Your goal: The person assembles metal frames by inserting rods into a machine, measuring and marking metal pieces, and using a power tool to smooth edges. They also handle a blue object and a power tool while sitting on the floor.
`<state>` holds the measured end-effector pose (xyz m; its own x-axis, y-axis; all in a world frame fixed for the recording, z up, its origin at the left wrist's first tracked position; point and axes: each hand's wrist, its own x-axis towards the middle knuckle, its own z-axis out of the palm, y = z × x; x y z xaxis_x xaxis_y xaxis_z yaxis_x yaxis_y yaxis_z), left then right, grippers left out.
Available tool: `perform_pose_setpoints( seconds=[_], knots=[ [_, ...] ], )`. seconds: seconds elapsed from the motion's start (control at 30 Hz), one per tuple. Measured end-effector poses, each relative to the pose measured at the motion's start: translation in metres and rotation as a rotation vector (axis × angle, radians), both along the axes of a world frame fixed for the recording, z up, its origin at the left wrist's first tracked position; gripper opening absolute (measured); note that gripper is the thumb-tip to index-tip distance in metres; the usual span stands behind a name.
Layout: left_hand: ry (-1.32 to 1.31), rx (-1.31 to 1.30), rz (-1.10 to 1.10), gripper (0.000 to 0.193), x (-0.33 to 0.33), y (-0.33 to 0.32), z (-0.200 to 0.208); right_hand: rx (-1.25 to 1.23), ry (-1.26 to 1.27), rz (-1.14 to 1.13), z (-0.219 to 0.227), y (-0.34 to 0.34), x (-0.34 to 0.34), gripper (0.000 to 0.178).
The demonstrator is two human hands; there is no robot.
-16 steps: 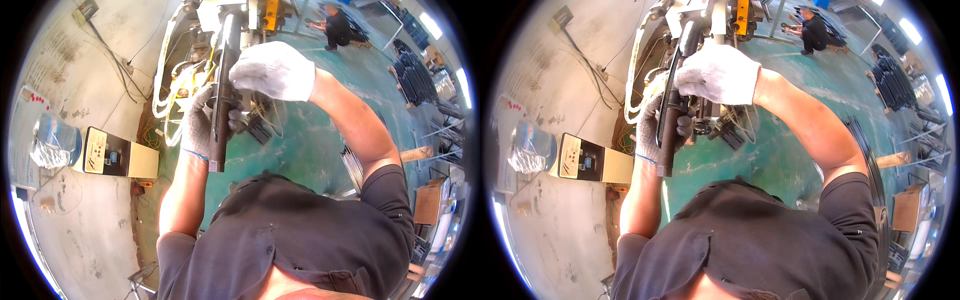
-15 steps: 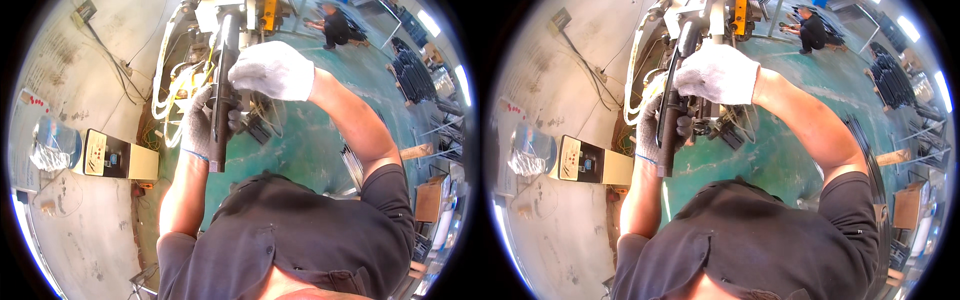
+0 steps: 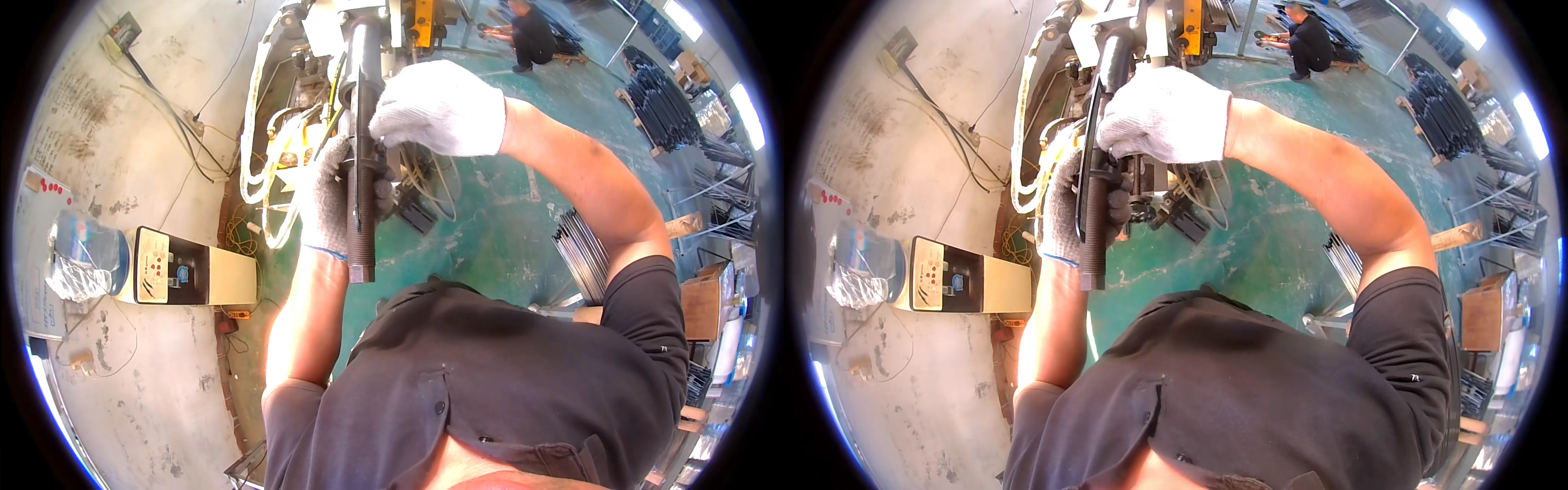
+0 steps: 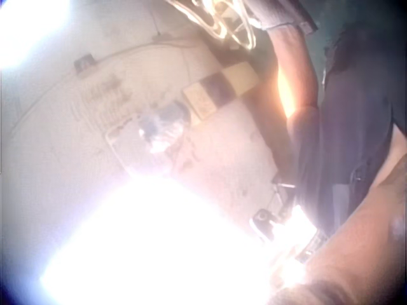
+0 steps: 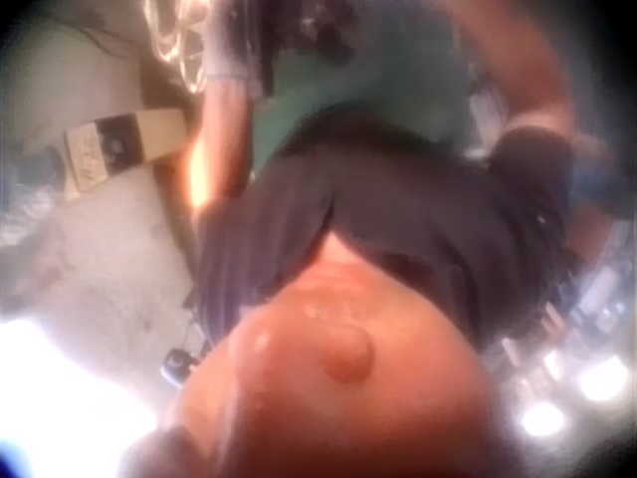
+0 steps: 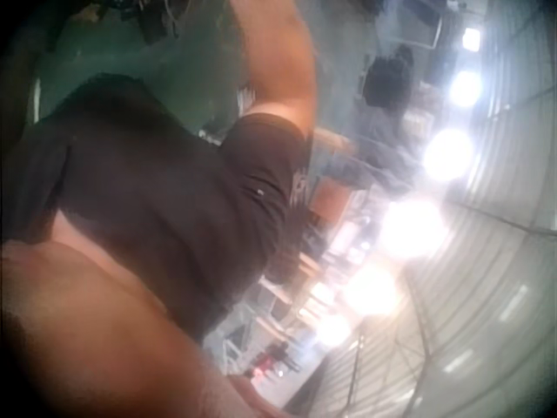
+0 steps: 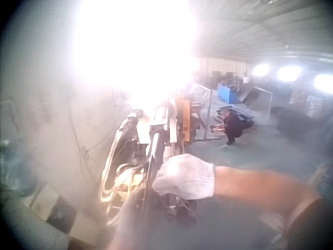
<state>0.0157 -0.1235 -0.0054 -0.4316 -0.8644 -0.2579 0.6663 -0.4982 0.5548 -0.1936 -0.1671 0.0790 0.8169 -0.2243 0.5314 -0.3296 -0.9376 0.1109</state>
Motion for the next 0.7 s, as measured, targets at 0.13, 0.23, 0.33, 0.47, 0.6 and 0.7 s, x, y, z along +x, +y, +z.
perform_pose_setpoints(
  seconds=[0.13,0.23,0.33,0.47,0.6,0.7],
  knots=[
    [0.074,0.02,0.009,0.036,0.001,0.0,0.0,-0.089,0.105,-0.031,0.005,0.004,0.001,0.017],
    [0.035,0.004,0.01,0.037,0.002,-0.004,-0.005,-0.163,0.176,-0.032,0.009,0.005,0.006,0.018],
    [-0.048,-0.026,0.032,0.039,0.0,-0.001,-0.001,-0.193,0.187,0.022,0.005,-0.005,0.003,0.018],
    [-0.018,-0.051,0.007,0.038,-0.001,-0.004,-0.005,-0.273,0.146,0.116,0.001,-0.014,-0.001,0.018],
    [-0.097,-0.101,0.041,0.038,0.0,-0.002,-0.006,-0.291,0.178,0.074,-0.005,-0.012,-0.004,0.018],
    [0.006,-0.069,0.019,0.039,0.002,-0.002,-0.002,-0.156,0.168,0.023,-0.005,-0.012,-0.004,0.019]
  ],
)
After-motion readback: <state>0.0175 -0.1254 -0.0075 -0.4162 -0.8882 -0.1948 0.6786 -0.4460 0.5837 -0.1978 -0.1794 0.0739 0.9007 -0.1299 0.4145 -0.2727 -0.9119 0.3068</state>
